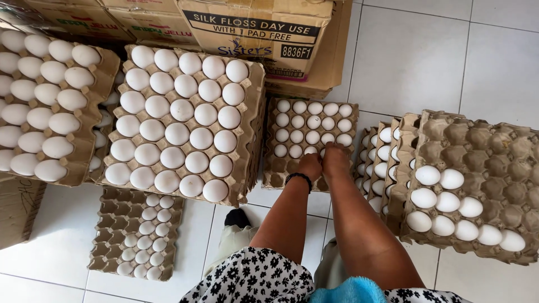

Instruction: Checking eggs for damage and arranging them into cardboard trays.

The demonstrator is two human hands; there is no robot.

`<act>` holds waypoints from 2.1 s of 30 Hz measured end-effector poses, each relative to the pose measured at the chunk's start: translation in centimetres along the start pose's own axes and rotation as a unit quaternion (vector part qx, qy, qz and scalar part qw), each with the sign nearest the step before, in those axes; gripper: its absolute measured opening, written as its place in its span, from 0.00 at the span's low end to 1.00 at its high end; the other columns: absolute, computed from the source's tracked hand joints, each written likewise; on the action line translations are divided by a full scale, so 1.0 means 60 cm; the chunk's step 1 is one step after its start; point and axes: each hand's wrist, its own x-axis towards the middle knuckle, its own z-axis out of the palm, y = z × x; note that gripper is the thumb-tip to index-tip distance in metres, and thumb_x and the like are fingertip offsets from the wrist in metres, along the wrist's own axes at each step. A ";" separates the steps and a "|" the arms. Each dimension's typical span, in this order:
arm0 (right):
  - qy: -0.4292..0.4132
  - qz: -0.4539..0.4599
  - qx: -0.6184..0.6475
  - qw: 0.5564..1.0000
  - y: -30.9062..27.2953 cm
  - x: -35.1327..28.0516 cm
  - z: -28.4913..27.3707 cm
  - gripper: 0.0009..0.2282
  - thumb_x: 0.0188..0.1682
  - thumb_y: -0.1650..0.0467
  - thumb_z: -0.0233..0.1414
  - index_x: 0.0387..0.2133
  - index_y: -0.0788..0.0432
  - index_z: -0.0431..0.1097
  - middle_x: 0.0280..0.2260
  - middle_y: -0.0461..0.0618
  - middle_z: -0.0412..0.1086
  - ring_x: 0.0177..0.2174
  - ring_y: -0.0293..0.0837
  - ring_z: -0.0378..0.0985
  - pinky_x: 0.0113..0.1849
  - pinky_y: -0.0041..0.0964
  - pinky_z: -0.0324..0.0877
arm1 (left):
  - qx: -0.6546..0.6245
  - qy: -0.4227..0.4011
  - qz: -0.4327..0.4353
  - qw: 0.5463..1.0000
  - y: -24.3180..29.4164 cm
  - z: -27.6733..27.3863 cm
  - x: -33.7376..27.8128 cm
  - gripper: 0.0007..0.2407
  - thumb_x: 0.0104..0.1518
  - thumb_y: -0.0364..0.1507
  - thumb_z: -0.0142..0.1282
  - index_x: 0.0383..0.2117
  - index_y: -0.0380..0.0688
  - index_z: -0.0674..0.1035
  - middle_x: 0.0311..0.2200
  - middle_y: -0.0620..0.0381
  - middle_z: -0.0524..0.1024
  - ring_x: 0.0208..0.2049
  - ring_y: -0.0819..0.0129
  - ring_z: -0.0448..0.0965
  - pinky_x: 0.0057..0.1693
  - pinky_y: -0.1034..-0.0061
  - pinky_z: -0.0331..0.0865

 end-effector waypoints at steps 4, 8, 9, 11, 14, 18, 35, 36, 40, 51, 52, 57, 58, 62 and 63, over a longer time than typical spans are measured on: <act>-0.014 0.000 -0.026 1.000 -0.012 -0.016 -0.029 0.19 0.45 0.77 0.57 0.51 0.56 0.67 0.54 0.67 0.65 0.53 0.66 0.70 0.49 0.55 0.72 | -0.007 0.000 0.006 1.000 0.021 -0.011 -0.014 0.10 0.57 0.25 0.49 0.40 0.38 0.83 0.44 0.37 0.80 0.48 0.43 0.80 0.54 0.56 0.73; -0.027 0.015 -0.026 0.999 -0.022 -0.023 -0.054 0.18 0.45 0.76 0.57 0.50 0.53 0.68 0.52 0.64 0.67 0.54 0.65 0.69 0.49 0.56 0.71 | -0.030 0.004 0.001 1.000 0.034 -0.024 -0.017 0.12 0.55 0.24 0.51 0.44 0.38 0.82 0.45 0.36 0.79 0.48 0.42 0.78 0.55 0.57 0.72; -0.028 0.018 -0.023 0.999 -0.018 -0.019 -0.051 0.17 0.46 0.76 0.57 0.50 0.53 0.69 0.51 0.63 0.69 0.54 0.64 0.69 0.49 0.56 0.72 | -0.023 0.003 0.003 1.000 0.034 -0.025 -0.014 0.13 0.54 0.23 0.52 0.45 0.38 0.82 0.46 0.35 0.78 0.49 0.42 0.78 0.55 0.58 0.72; -0.023 0.010 -0.029 0.999 -0.008 -0.016 -0.041 0.17 0.45 0.75 0.59 0.49 0.55 0.69 0.50 0.63 0.70 0.52 0.63 0.71 0.48 0.55 0.72 | -0.032 -0.003 -0.007 0.999 0.030 -0.023 -0.014 0.13 0.55 0.24 0.51 0.46 0.38 0.82 0.46 0.36 0.78 0.49 0.43 0.79 0.55 0.58 0.73; -0.012 0.010 -0.005 1.000 0.002 -0.015 -0.046 0.18 0.43 0.73 0.62 0.48 0.58 0.70 0.48 0.63 0.73 0.49 0.61 0.75 0.46 0.53 0.74 | -0.075 -0.022 -0.040 0.996 0.023 -0.019 -0.005 0.13 0.57 0.24 0.50 0.48 0.39 0.80 0.47 0.38 0.79 0.49 0.44 0.79 0.54 0.59 0.74; -0.005 0.031 0.119 0.992 0.008 -0.032 -0.101 0.22 0.42 0.71 0.65 0.50 0.58 0.70 0.42 0.63 0.76 0.41 0.57 0.80 0.42 0.49 0.75 | -0.142 0.022 -0.063 0.988 0.038 -0.024 0.007 0.12 0.63 0.26 0.45 0.45 0.38 0.82 0.43 0.42 0.80 0.43 0.48 0.79 0.48 0.58 0.72; 0.125 -0.176 0.606 0.766 0.016 -0.161 -0.364 0.21 0.47 0.83 0.60 0.51 0.57 0.63 0.50 0.48 0.68 0.45 0.36 0.75 0.45 0.29 0.75 | -0.682 -0.154 0.141 0.701 0.311 -0.225 -0.123 0.12 0.67 0.27 0.52 0.53 0.38 0.78 0.48 0.54 0.79 0.48 0.66 0.78 0.54 0.70 0.73; 0.135 -0.202 0.616 0.749 0.017 -0.177 -0.380 0.22 0.46 0.84 0.59 0.51 0.57 0.62 0.53 0.47 0.65 0.48 0.37 0.73 0.47 0.30 0.75 | -0.670 -0.177 0.156 0.704 0.322 -0.235 -0.138 0.12 0.66 0.26 0.54 0.54 0.38 0.77 0.50 0.54 0.79 0.50 0.66 0.77 0.56 0.69 0.73; 0.162 -0.233 0.607 0.742 0.016 -0.238 -0.436 0.26 0.44 0.86 0.57 0.53 0.55 0.59 0.54 0.47 0.61 0.52 0.38 0.70 0.51 0.31 0.74 | -0.643 -0.219 0.197 0.707 0.368 -0.264 -0.204 0.13 0.66 0.24 0.54 0.55 0.37 0.78 0.53 0.55 0.77 0.55 0.66 0.75 0.62 0.68 0.71; 0.187 -0.307 0.540 0.761 0.050 -0.370 -0.481 0.26 0.44 0.87 0.58 0.53 0.56 0.60 0.54 0.46 0.60 0.54 0.39 0.70 0.56 0.35 0.72 | -0.600 -0.206 0.224 0.740 0.423 -0.246 -0.356 0.12 0.67 0.24 0.54 0.56 0.37 0.78 0.54 0.54 0.77 0.55 0.66 0.76 0.61 0.68 0.73; 0.198 -0.303 0.539 0.761 0.055 -0.376 -0.491 0.26 0.44 0.87 0.58 0.53 0.56 0.60 0.54 0.46 0.60 0.54 0.39 0.70 0.56 0.35 0.72 | -0.596 -0.217 0.226 0.740 0.432 -0.238 -0.358 0.12 0.67 0.24 0.54 0.56 0.37 0.78 0.54 0.54 0.77 0.55 0.66 0.76 0.61 0.68 0.73; 0.156 -0.211 0.591 0.763 0.118 -0.406 -0.520 0.18 0.48 0.81 0.60 0.51 0.59 0.66 0.49 0.45 0.67 0.49 0.36 0.73 0.50 0.32 0.75 | -0.622 -0.214 0.218 0.721 0.473 -0.169 -0.351 0.12 0.67 0.26 0.54 0.55 0.36 0.77 0.49 0.52 0.78 0.51 0.65 0.79 0.56 0.66 0.76; 0.165 -0.200 0.593 0.762 0.136 -0.411 -0.522 0.18 0.48 0.81 0.60 0.51 0.59 0.66 0.49 0.45 0.67 0.49 0.36 0.73 0.50 0.32 0.75 | -0.619 -0.226 0.212 0.722 0.477 -0.149 -0.345 0.12 0.67 0.26 0.54 0.55 0.36 0.77 0.49 0.52 0.78 0.51 0.65 0.79 0.56 0.66 0.76; 0.168 -0.126 0.559 0.802 0.209 -0.427 -0.544 0.15 0.50 0.77 0.59 0.50 0.60 0.70 0.44 0.43 0.73 0.43 0.33 0.76 0.44 0.29 0.75 | -0.588 -0.220 0.246 0.738 0.511 -0.077 -0.331 0.08 0.67 0.24 0.55 0.48 0.34 0.76 0.44 0.50 0.78 0.44 0.65 0.80 0.51 0.68 0.81; 0.162 -0.093 0.549 0.815 0.228 -0.431 -0.552 0.15 0.50 0.76 0.60 0.50 0.60 0.71 0.42 0.43 0.74 0.40 0.32 0.76 0.41 0.29 0.75 | -0.567 -0.207 0.249 0.758 0.522 -0.061 -0.331 0.07 0.66 0.23 0.55 0.46 0.34 0.76 0.43 0.50 0.78 0.42 0.65 0.81 0.48 0.70 0.81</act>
